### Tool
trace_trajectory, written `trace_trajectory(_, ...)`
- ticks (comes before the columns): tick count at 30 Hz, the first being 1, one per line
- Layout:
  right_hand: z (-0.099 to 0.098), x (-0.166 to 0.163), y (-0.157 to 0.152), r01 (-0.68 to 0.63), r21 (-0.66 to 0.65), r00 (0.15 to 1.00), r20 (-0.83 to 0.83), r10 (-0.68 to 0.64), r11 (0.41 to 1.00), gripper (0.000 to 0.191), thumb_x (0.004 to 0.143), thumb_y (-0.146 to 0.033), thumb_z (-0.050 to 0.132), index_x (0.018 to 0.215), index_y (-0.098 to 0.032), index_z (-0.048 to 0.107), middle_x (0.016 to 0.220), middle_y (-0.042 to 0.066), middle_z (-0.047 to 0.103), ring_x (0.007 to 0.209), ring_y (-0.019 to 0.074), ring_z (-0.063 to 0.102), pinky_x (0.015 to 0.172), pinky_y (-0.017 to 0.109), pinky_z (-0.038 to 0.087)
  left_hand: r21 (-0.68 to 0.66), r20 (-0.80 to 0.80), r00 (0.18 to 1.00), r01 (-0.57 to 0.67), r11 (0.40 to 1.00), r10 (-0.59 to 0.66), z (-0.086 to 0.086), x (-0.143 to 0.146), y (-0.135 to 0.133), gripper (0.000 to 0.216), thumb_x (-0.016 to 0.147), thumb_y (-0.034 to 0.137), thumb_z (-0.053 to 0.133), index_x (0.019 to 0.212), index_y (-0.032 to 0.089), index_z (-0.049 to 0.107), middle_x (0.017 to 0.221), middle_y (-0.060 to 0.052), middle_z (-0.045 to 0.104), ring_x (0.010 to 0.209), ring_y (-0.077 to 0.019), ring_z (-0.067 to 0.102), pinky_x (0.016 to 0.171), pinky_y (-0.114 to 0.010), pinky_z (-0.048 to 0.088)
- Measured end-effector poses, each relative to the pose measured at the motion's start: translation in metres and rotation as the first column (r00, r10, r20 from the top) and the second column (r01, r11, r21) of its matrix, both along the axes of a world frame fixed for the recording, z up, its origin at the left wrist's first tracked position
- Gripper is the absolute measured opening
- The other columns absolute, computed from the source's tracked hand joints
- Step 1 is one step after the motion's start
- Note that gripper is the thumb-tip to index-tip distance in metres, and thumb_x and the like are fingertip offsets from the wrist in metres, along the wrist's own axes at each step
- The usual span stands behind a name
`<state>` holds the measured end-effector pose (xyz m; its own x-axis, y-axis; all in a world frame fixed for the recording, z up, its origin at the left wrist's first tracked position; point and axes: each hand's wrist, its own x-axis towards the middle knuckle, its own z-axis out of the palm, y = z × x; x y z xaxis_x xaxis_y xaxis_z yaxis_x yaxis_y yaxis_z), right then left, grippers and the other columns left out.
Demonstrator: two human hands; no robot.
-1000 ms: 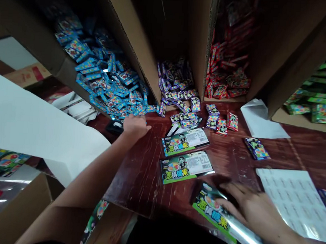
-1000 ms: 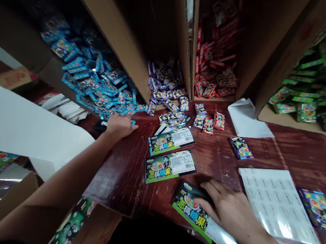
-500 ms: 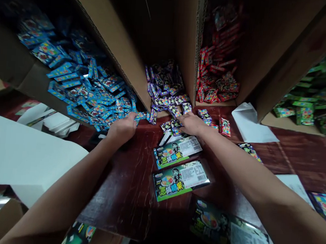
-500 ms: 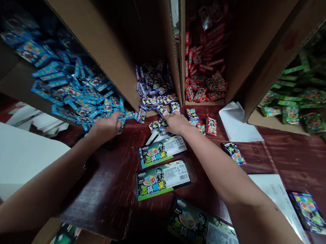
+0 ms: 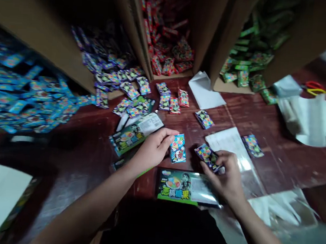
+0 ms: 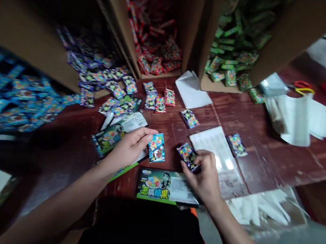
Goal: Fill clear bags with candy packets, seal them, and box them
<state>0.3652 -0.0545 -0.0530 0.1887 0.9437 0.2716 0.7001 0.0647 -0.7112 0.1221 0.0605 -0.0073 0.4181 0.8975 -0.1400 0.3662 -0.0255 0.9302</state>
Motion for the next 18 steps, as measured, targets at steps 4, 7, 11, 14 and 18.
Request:
trace_trajectory(4, -0.001, 0.032, -0.038, 0.007, -0.173, 0.908, 0.413, 0.066, 0.985, 0.043, 0.085, -0.063, 0.069, 0.094, -0.023, 0.056, 0.101, 0.012, 0.057, 0.093, 0.031, 0.057, 0.081, 0.048, 0.052, 0.09, -0.096, 0.982, 0.171, 0.981, -0.162, -0.02, 0.046, 0.004, 0.026, 0.1, 0.029, 0.046, 0.112, 0.021, 0.068, 0.113, -0.007, 0.072, 0.105, -0.0215, 0.067, 0.098, -0.04, 0.052)
trace_trajectory(7, 0.021, 0.058, -0.034, -0.099, -0.295, 0.882, 0.416, 0.221, 0.95, 0.051, 0.086, -0.065, 0.066, 0.109, -0.02, 0.062, 0.109, 0.014, 0.061, 0.101, 0.0334, 0.056, 0.088, 0.052, 0.051, 0.236, -0.284, 0.927, 0.315, 0.919, -0.244, -0.025, 0.061, 0.004, 0.026, 0.097, 0.03, 0.051, 0.114, 0.018, 0.067, 0.128, -0.012, 0.065, 0.121, -0.0249, 0.06, 0.11, -0.044, 0.045)
trace_trajectory(11, 0.043, 0.086, -0.009, -0.451, -0.362, 0.754, 0.335, 0.565, 0.816, 0.073, 0.088, -0.034, 0.067, 0.153, -0.019, 0.037, 0.156, 0.013, 0.043, 0.136, 0.035, 0.043, 0.112, 0.055, 0.04, 0.319, -0.547, 0.729, 0.636, 0.703, -0.412, -0.012, 0.059, 0.007, 0.064, 0.084, 0.032, 0.068, 0.143, 0.018, 0.049, 0.162, -0.013, 0.034, 0.15, -0.0331, 0.028, 0.122, -0.052, 0.028)
trace_trajectory(14, 0.044, 0.091, 0.016, -0.628, -0.417, 0.596, 0.285, 0.751, 0.657, 0.097, 0.078, -0.017, 0.065, 0.162, -0.025, 0.019, 0.168, 0.006, 0.025, 0.149, 0.0339, 0.029, 0.117, 0.055, 0.035, 0.241, -0.654, 0.505, 0.845, 0.477, -0.564, -0.002, 0.057, 0.017, 0.082, 0.076, 0.013, 0.061, 0.154, 0.02, 0.035, 0.164, -0.01, 0.033, 0.154, -0.0316, 0.022, 0.125, -0.055, 0.015)
trace_trajectory(18, 0.035, 0.085, 0.04, -0.699, -0.437, 0.497, 0.271, 0.824, 0.566, 0.097, 0.072, -0.017, 0.07, 0.16, -0.027, 0.029, 0.158, 0.006, 0.045, 0.144, 0.0333, 0.038, 0.114, 0.053, 0.038, 0.209, -0.699, 0.386, 0.915, 0.345, -0.602, 0.002, 0.06, 0.032, 0.078, 0.072, 0.005, 0.056, 0.147, 0.025, 0.044, 0.151, -0.008, 0.052, 0.146, -0.0279, 0.038, 0.122, -0.049, 0.017)
